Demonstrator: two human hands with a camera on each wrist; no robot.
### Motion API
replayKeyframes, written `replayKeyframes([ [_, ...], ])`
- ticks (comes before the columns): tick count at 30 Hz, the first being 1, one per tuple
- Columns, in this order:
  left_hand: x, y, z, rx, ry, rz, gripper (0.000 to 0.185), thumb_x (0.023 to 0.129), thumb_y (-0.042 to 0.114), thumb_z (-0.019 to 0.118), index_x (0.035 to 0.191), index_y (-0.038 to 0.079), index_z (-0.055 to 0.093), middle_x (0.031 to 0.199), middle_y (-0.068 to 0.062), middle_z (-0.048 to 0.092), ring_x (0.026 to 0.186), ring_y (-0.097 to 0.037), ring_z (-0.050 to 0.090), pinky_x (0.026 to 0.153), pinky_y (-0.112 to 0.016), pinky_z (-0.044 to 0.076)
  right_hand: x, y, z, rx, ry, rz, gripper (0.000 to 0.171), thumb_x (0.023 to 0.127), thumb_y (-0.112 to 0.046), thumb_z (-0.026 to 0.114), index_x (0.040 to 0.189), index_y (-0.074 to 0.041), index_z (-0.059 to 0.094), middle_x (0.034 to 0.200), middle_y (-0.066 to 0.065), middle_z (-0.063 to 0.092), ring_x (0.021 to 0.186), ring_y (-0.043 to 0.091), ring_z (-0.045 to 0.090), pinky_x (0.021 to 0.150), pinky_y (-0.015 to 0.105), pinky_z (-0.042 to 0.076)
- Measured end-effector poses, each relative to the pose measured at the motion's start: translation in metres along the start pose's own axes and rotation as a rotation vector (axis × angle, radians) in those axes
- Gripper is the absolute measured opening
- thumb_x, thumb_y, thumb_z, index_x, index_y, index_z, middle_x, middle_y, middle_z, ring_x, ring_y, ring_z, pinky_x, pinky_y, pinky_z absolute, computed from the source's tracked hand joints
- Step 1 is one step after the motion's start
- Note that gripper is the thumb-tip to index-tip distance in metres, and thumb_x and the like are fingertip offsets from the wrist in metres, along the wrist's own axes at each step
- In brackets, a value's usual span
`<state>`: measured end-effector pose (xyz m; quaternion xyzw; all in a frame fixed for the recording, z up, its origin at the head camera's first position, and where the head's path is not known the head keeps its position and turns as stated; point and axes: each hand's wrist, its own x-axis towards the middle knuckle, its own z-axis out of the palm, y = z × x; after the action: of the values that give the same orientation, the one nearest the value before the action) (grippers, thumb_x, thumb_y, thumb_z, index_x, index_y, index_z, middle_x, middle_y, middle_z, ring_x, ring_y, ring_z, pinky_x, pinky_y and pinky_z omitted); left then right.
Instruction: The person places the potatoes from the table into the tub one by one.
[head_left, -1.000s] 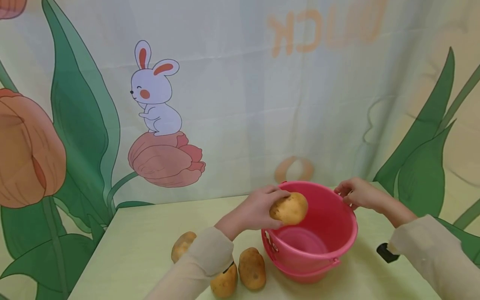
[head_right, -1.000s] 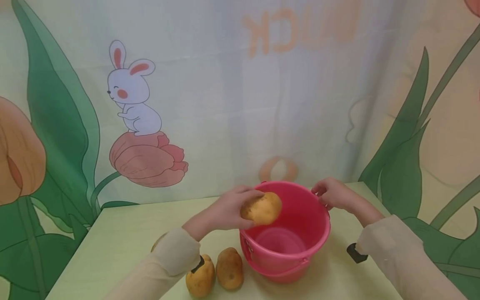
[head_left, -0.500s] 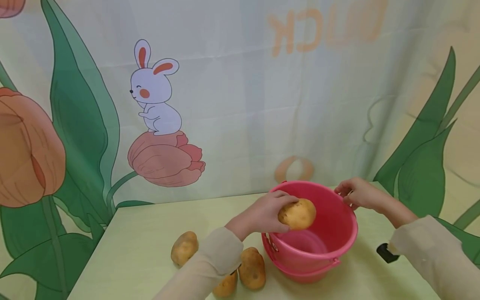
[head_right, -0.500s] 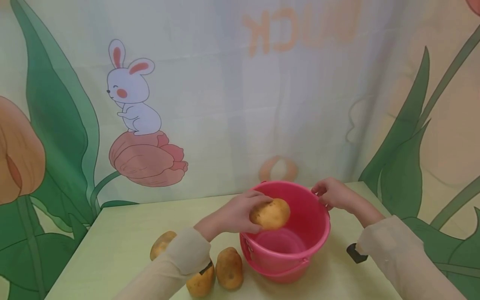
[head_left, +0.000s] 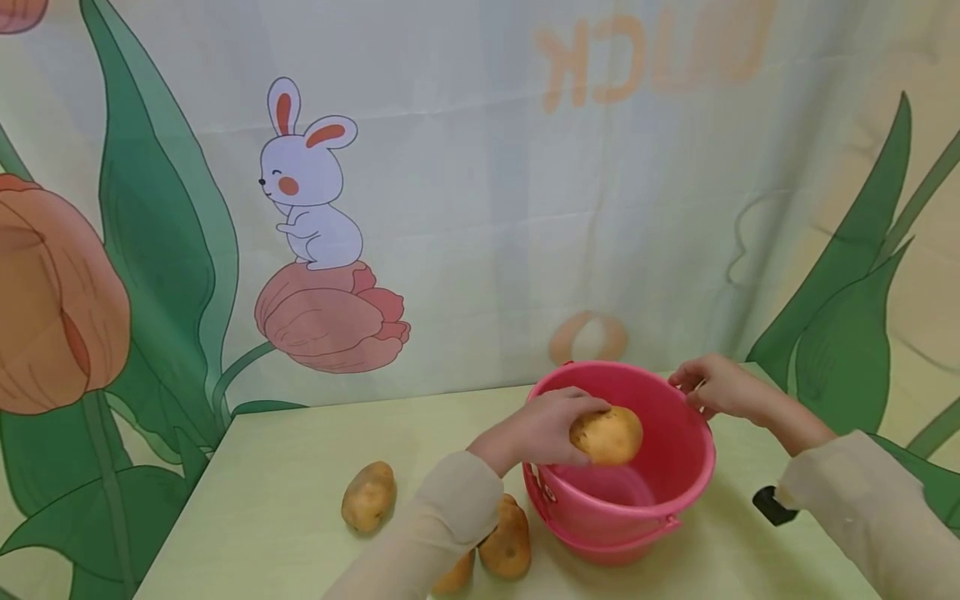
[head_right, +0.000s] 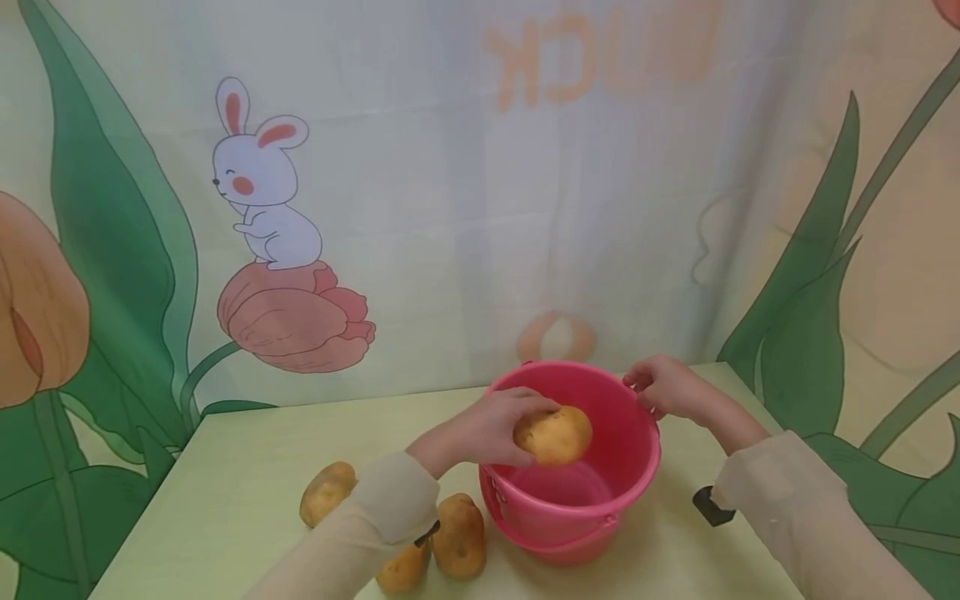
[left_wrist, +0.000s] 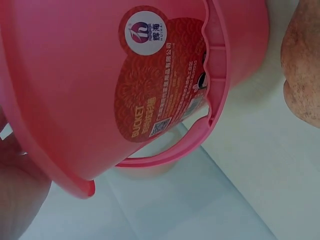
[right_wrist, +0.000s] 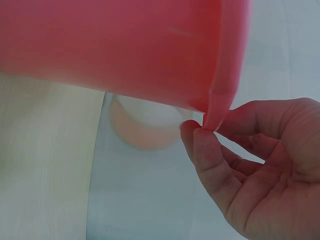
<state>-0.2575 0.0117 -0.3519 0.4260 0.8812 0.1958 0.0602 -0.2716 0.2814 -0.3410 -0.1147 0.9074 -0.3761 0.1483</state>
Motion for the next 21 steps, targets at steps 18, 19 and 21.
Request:
replayKeyframes([
  [18, 0.016, 0.003, 0.007, -0.009, -0.108, -0.052, 0.063, 0.069, 0.025, 0.073, 0.127, 0.025, 0.047, 0.124, 0.009, 0.049, 0.113, -0.008, 0.042, 0.08, -0.017, 0.045, -0.002, -0.002, 0.0, 0.008, 0.012, -0.003, 0.034, 0.08, 0.001, 0.052, 0.112, 0.01, 0.051, 0.095, 0.017, 0.061, 0.072, 0.017, 0.06, 0.063, 0.034, 0.054],
  [19, 0.018, 0.003, 0.008, -0.008, -0.116, -0.046, 0.062, 0.069, 0.025, 0.073, 0.126, 0.024, 0.048, 0.123, 0.009, 0.05, 0.113, -0.008, 0.043, 0.08, -0.017, 0.045, -0.002, -0.002, 0.0, 0.008, 0.01, -0.005, 0.033, 0.08, 0.001, 0.052, 0.112, 0.01, 0.051, 0.094, 0.017, 0.061, 0.071, 0.017, 0.06, 0.063, 0.034, 0.054],
  [21, 0.021, 0.003, 0.009, -0.002, -0.133, -0.039, 0.061, 0.069, 0.024, 0.073, 0.125, 0.024, 0.05, 0.122, 0.009, 0.051, 0.111, -0.007, 0.045, 0.08, -0.017, 0.045, -0.002, -0.002, -0.001, 0.009, 0.006, -0.01, 0.033, 0.081, 0.001, 0.051, 0.112, 0.011, 0.051, 0.094, 0.017, 0.061, 0.071, 0.017, 0.06, 0.063, 0.034, 0.054],
])
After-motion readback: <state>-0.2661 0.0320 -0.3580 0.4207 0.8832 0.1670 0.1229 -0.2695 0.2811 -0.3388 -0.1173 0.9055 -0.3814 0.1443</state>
